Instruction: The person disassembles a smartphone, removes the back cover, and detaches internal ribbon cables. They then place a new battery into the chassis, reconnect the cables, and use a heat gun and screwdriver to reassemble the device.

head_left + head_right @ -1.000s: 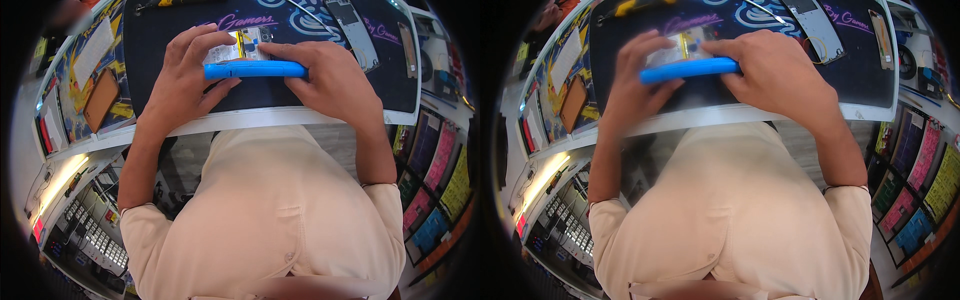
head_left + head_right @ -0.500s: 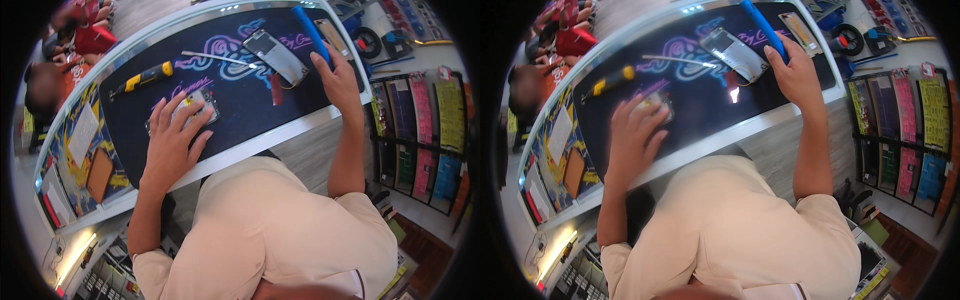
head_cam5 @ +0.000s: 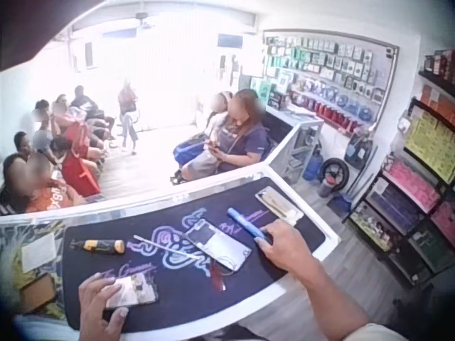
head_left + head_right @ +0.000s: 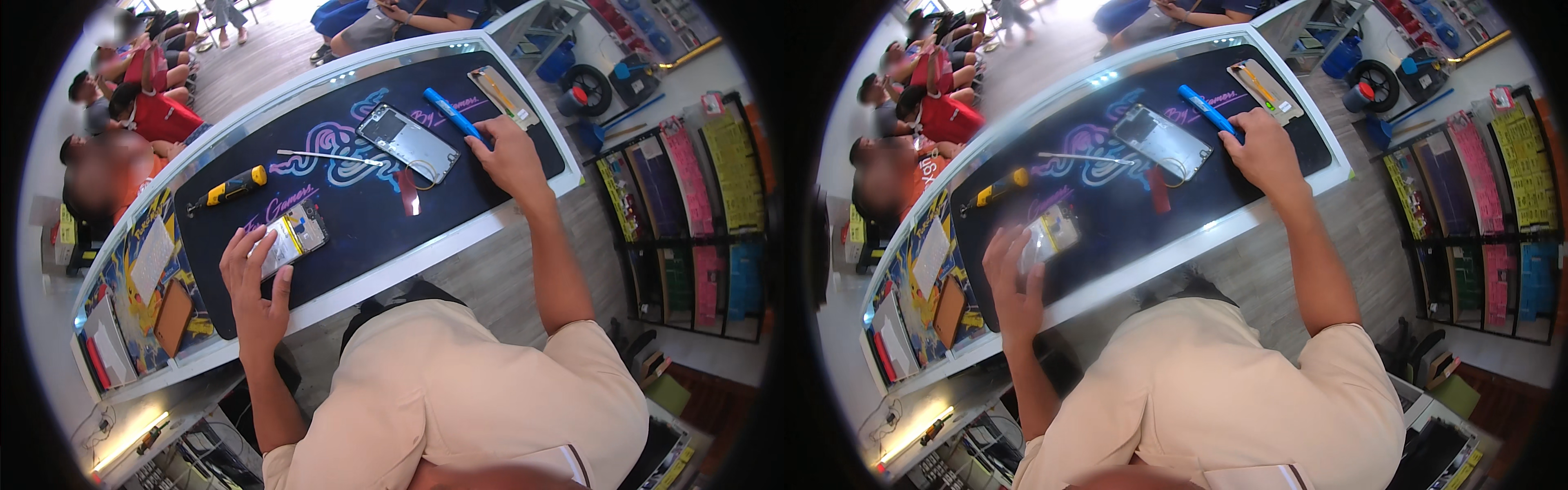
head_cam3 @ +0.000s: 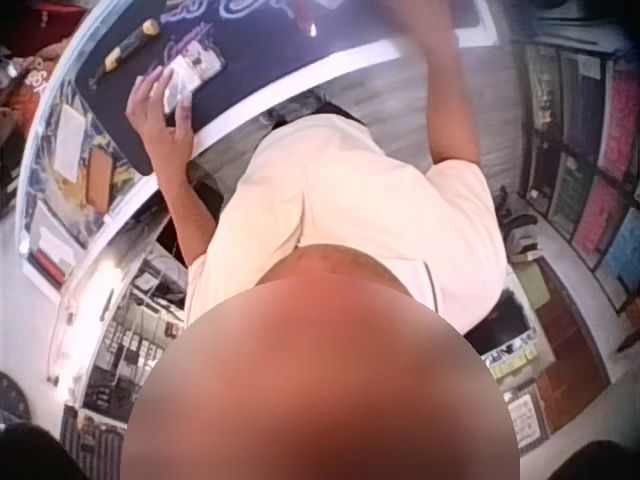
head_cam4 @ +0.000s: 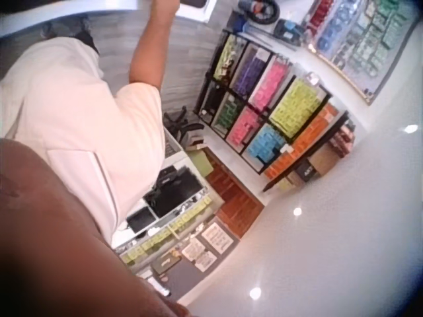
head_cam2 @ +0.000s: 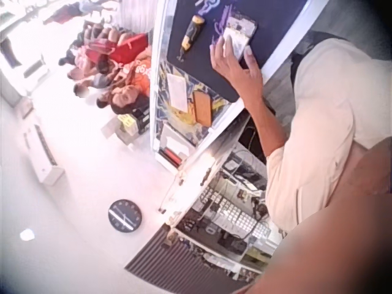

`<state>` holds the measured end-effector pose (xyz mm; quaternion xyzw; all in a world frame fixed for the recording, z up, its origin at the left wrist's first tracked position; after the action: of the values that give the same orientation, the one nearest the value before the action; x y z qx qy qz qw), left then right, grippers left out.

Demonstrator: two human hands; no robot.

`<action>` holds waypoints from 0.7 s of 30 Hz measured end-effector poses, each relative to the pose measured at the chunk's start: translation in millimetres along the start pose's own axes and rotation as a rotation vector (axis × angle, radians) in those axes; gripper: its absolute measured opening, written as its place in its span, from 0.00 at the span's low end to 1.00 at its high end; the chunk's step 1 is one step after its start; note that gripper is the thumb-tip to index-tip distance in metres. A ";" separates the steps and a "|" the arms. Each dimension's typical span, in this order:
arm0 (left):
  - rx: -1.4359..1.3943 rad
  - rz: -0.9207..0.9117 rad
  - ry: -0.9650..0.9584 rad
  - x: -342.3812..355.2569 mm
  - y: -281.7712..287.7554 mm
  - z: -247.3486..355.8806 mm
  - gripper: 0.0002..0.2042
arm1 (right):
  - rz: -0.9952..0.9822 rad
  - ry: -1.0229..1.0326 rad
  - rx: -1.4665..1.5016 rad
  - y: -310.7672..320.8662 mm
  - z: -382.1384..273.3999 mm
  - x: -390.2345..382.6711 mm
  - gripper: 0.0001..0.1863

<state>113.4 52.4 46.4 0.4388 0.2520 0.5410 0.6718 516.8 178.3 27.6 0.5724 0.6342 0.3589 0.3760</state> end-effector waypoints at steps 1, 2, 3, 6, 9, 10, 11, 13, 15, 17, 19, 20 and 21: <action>0.000 0.053 0.053 -7.2 2.1 -0.2 0.20 | -0.051 0.003 0.080 1.3 4.9 7.8 0.17; 0.007 0.118 0.103 -16.2 4.7 1.6 0.19 | -0.098 0.003 0.249 4.4 13.8 13.4 0.19; -0.005 0.211 0.141 -26.3 7.1 4.6 0.17 | -0.097 -0.001 0.449 7.7 23.7 18.3 0.20; -0.041 0.352 0.313 -57.6 2.6 5.4 0.14 | -0.037 0.112 0.578 18.6 41.7 31.0 0.22; -0.067 0.457 0.403 -93.1 -7.1 10.6 0.13 | -0.142 0.253 0.106 9.4 37.7 44.6 0.18; -0.003 0.455 0.431 -104.4 -9.9 15.3 0.13 | -0.202 0.288 0.150 2.3 38.7 47.8 0.19; -0.091 0.510 0.419 -116.7 -11.5 16.9 0.13 | -0.182 0.307 0.087 3.0 38.6 51.4 0.21; -0.073 0.572 0.445 -142.1 -8.8 20.4 0.14 | -0.219 0.213 0.018 3.2 42.7 60.2 0.27; -0.110 0.643 0.526 -174.8 -4.3 16.2 0.14 | -0.233 0.244 0.004 11.5 28.9 60.4 0.30; -0.091 0.759 0.603 -215.7 3.4 11.1 0.13 | -0.159 0.212 -0.048 25.3 9.6 59.6 0.31; -0.053 0.884 0.688 -260.8 4.0 3.7 0.11 | -0.106 0.207 -0.020 35.9 -12.8 52.4 0.38; -0.026 0.979 0.731 -289.5 3.2 -1.3 0.11 | -0.029 0.283 -0.012 39.9 -33.9 50.2 0.36; -0.007 1.052 0.780 -322.6 1.9 -8.6 0.10 | 0.048 0.354 -0.003 41.9 -55.9 47.2 0.33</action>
<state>12.6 -250.7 0.0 0.2728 0.2273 0.9177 0.1780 483.3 227.6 87.3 0.5148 0.6762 0.4636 0.2507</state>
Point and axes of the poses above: each hand's wrist, its own x-axis towards the middle knuckle, its own y-axis out of the back of the hand, z = x × y, the point moved 8 cm from there along x, towards the middle knuckle, and after that the axes turned 14 degrees about -z, right-handed, at the moved point
